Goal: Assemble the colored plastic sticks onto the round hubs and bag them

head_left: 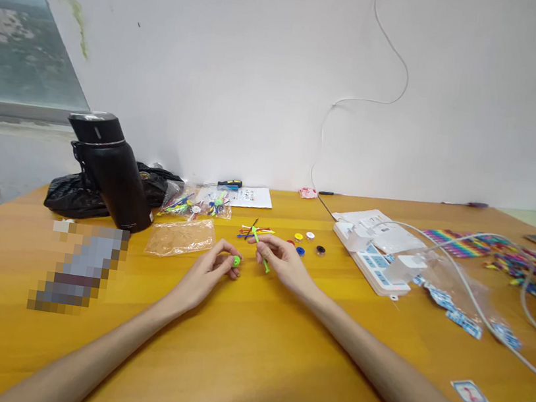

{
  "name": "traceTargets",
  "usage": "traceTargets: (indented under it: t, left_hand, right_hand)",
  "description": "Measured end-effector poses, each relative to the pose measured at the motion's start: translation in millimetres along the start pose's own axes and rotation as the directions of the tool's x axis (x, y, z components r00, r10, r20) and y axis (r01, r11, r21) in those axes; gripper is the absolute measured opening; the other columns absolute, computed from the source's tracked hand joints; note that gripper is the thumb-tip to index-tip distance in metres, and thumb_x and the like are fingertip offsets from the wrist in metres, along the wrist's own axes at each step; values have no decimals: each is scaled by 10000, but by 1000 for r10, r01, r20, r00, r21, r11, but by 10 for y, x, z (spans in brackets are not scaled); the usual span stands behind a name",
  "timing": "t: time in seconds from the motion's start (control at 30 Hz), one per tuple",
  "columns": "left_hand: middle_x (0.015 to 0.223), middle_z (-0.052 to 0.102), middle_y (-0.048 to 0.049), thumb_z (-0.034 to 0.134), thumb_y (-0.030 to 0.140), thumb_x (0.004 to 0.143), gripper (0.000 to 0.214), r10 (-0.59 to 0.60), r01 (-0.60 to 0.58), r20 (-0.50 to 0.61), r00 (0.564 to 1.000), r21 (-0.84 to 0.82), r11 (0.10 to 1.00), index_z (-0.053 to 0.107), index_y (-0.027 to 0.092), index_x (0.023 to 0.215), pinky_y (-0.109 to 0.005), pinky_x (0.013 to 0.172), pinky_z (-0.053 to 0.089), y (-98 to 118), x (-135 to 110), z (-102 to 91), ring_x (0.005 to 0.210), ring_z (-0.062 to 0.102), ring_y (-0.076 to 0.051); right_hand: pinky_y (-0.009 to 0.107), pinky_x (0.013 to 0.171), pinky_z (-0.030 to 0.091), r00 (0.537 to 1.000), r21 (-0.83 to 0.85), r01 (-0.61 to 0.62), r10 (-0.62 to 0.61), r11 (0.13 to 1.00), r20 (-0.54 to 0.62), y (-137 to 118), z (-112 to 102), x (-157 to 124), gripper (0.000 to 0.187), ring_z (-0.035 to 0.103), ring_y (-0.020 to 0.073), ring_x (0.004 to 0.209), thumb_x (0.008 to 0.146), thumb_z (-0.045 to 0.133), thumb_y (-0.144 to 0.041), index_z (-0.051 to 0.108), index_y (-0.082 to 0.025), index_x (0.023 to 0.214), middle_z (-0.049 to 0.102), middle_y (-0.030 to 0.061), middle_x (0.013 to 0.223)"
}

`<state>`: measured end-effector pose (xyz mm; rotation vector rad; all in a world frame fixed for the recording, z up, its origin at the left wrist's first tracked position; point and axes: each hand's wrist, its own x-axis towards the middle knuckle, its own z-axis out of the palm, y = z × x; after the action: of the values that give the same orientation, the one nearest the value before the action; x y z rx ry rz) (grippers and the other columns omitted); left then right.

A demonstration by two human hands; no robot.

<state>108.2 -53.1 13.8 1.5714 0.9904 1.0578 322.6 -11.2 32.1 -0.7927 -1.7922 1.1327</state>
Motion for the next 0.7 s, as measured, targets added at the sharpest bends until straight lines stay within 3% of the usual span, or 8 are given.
traceTargets:
  t: [0.1,0.17,0.33,0.5,0.6,0.7]
  left_hand:
    - [969,622,-24,524,410,999,209,8,-8,40,999,-6,1000,536,221,1086,-321,825,495,-3,0,15,823,635,-168]
    - [867,577,-2,489,406,1014,204,17,-17,66,998,-8,1000,550,212,1033,-277,723,464,-12,2,21,735,575,-143]
    - [737,397,47,464,499,1021,322,-57,70,100,993,-129,989,550,193,967,-212,513,251,-11,-2,40,556,319,-83]
    - [720,345,60,546,520,991,332,-67,87,115,991,-175,981,559,188,975,-200,488,183,13,0,50,549,268,-66]
    - [672,315,73,538,550,987,382,-72,83,56,996,-237,968,534,181,887,-201,462,156,-23,28,13,508,228,-56]
    - [650,313,82,571,575,961,408,-70,50,-66,995,-265,963,541,177,872,-191,451,166,-66,76,-57,480,227,-43]
  right_hand:
    - [339,881,478,998,-147,64,-66,987,-11,16,-35,-8,302,626,196,918,1006,544,-429,700,-199,1125,684,59,957]
    - [359,950,467,997,-150,77,-74,986,25,6,-26,-24,276,638,204,987,1008,547,-381,674,-215,1188,700,66,1031]
    - [311,794,496,999,-47,6,-3,999,54,-52,33,-53,184,674,187,824,955,644,-361,605,-194,1022,732,42,878]
    - [295,779,475,995,-63,6,1,998,97,-100,53,-72,186,688,196,875,945,661,-366,624,-188,982,744,49,895]
    - [290,752,484,994,-42,-17,21,999,111,-95,52,-70,219,667,178,802,967,623,-401,633,-184,995,734,45,874]
    - [275,688,461,998,-56,-45,47,997,32,-63,21,-46,299,603,153,691,1018,519,-451,632,-182,955,709,31,789]
